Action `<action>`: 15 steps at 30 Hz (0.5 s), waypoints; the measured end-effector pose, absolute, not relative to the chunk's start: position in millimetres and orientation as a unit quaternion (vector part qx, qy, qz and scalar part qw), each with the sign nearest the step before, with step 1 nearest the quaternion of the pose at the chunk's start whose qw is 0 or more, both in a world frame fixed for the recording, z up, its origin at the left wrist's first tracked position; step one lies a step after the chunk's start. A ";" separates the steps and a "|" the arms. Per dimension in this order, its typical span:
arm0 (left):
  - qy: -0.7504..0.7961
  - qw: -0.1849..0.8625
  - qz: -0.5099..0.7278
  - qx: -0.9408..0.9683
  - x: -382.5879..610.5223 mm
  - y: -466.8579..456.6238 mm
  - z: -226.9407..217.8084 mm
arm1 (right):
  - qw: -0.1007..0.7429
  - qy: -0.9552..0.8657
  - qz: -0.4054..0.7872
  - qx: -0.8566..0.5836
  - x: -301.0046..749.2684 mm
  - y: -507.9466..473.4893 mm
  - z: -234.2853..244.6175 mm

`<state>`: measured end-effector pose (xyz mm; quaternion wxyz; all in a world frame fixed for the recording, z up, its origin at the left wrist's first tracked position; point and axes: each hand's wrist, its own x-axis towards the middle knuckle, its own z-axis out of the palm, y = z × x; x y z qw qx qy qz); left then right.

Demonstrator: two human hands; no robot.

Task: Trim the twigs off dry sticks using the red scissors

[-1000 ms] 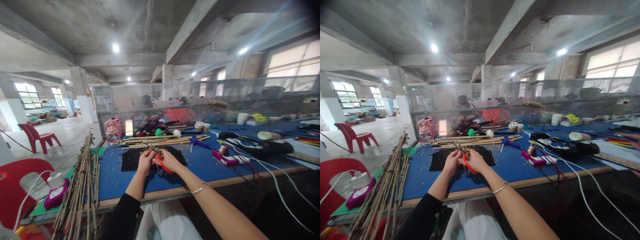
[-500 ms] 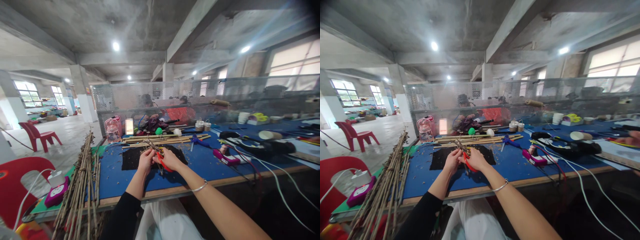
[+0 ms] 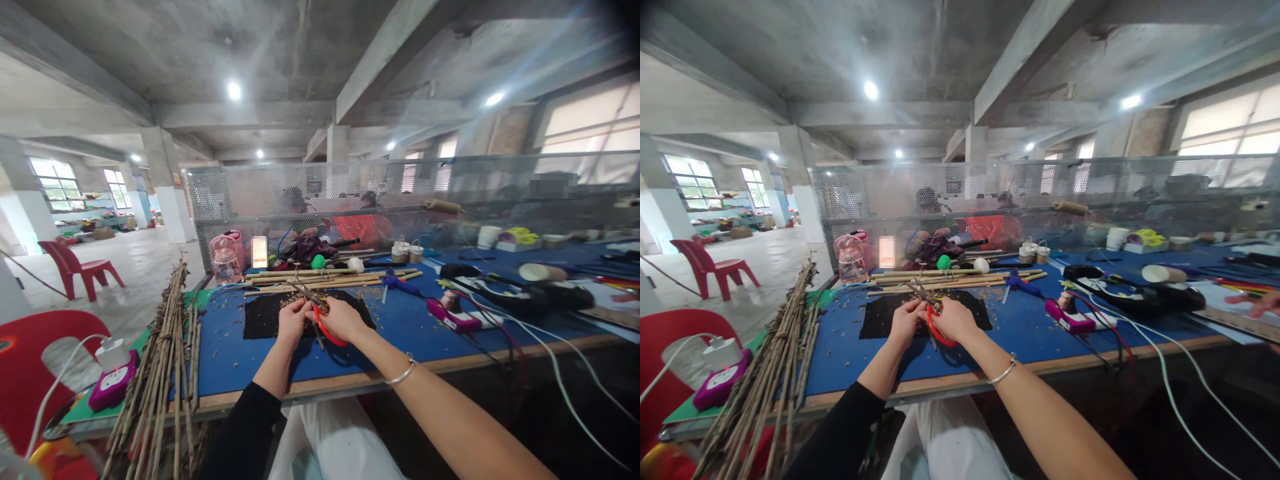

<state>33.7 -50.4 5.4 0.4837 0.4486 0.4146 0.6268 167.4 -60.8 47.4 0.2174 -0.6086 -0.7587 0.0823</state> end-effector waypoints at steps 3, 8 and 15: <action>0.423 0.483 0.623 0.446 33.1 -49.9 6.0 | 0.213 -0.761 0.094 -0.606 169.0 -60.8 46.3; 0.424 0.506 0.619 0.424 33.8 -54.8 6.0 | 0.218 -0.770 0.129 -0.586 174.9 -58.1 44.1; 0.501 0.537 0.566 0.375 38.2 -66.8 -3.5 | 0.141 -0.798 0.144 -0.569 179.5 -53.6 34.5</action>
